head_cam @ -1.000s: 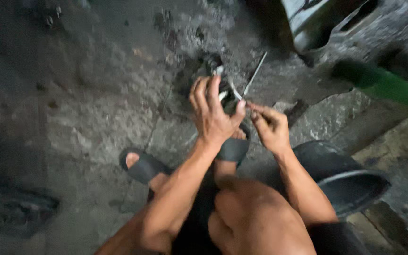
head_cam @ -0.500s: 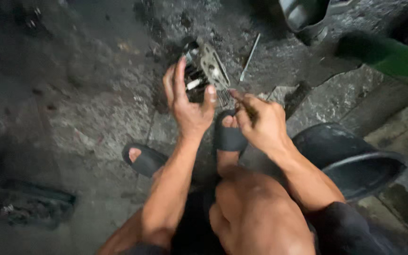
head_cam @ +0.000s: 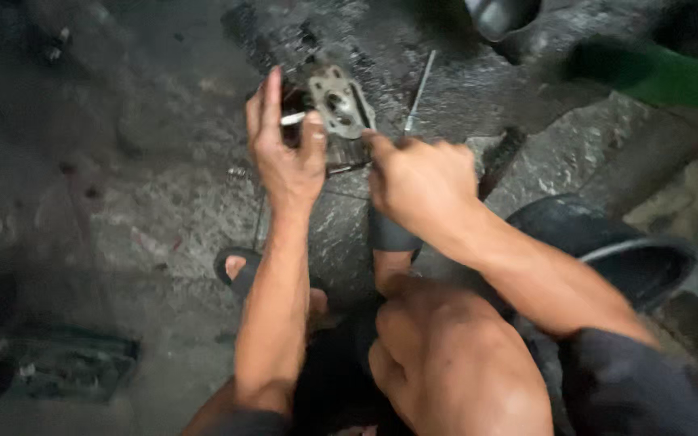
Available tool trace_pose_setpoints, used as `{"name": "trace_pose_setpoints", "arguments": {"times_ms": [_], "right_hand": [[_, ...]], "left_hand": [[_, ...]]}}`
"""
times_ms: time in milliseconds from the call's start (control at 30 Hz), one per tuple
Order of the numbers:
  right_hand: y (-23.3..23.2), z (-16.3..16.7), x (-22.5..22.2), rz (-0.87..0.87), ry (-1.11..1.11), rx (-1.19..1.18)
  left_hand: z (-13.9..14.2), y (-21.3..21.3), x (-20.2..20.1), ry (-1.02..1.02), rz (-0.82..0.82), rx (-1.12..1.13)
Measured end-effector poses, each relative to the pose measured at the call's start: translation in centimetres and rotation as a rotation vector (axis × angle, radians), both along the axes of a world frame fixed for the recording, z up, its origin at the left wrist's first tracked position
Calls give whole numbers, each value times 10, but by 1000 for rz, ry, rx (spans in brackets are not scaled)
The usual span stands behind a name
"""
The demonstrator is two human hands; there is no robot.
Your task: The person sits on the workshop floor holding a motorcycle engine cylinder head and scrapes carbon and debris from its surfaces and openings. They rotate the part to reach different sides, use a small metal rod to clean the ports, and use a screwdriver on the part near the end.
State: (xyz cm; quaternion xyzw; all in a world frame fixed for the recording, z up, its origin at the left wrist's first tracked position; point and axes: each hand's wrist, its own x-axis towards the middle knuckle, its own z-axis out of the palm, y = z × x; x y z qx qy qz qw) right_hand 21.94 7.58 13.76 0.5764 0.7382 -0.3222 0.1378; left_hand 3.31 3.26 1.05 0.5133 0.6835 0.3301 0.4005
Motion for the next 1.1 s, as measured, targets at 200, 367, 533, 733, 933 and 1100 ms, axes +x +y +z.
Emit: {"name": "trace_pose_setpoints", "arguments": {"times_ms": [200, 367, 533, 733, 933, 1100], "right_hand": [[17, 7, -6, 194, -82, -200], [20, 16, -10, 207, -97, -178], [17, 17, -8, 161, -121, -220], [-5, 12, -1, 117, -103, -177], [-21, 5, 4, -9, -38, 5], [-26, 7, -1, -47, -138, -76]], "left_hand": [[-6, 4, -1, -32, 39, 101], [-3, 4, 4, -36, 44, -23], [6, -2, 14, 12, 41, 28], [9, -5, 32, 100, 67, 117], [5, -8, 31, 79, 37, 121], [1, -8, 29, 105, 61, 88]]}}
